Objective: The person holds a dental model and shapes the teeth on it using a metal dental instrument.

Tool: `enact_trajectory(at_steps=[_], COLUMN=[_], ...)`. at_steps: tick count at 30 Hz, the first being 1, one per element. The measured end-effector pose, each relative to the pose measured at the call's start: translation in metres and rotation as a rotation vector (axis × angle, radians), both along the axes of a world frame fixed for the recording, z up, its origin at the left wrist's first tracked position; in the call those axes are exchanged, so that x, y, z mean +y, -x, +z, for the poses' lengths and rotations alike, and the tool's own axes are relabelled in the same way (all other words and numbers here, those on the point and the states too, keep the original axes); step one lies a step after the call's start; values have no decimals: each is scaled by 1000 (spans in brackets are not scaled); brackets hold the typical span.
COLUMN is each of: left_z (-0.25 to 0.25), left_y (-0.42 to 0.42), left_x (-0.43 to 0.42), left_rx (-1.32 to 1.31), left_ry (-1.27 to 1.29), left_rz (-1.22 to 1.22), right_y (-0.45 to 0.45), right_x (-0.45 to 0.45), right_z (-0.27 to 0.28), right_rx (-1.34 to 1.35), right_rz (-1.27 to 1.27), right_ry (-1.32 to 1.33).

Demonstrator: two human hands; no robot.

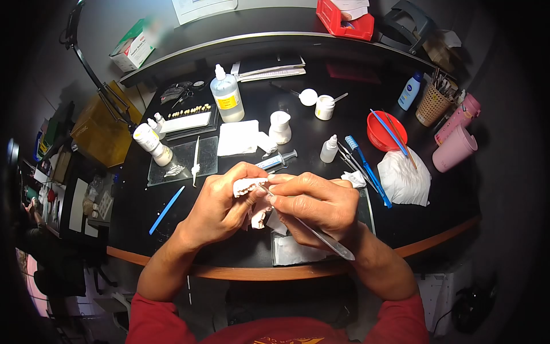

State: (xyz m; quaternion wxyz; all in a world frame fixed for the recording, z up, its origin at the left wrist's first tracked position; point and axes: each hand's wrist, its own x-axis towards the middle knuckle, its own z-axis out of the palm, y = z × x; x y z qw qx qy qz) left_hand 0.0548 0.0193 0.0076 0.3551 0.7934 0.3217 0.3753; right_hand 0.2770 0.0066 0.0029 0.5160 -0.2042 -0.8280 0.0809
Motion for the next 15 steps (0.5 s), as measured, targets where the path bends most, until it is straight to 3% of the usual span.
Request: enact_trajectory(at_steps=[15], left_z=[-6], left_y=[3], left_x=[4], left_rx=[61], left_ry=[15], left_rz=[2], right_y=[-1], right_x=[9], right_z=[-4], right_rx=[-116], right_rz=[-17], right_ry=[-151])
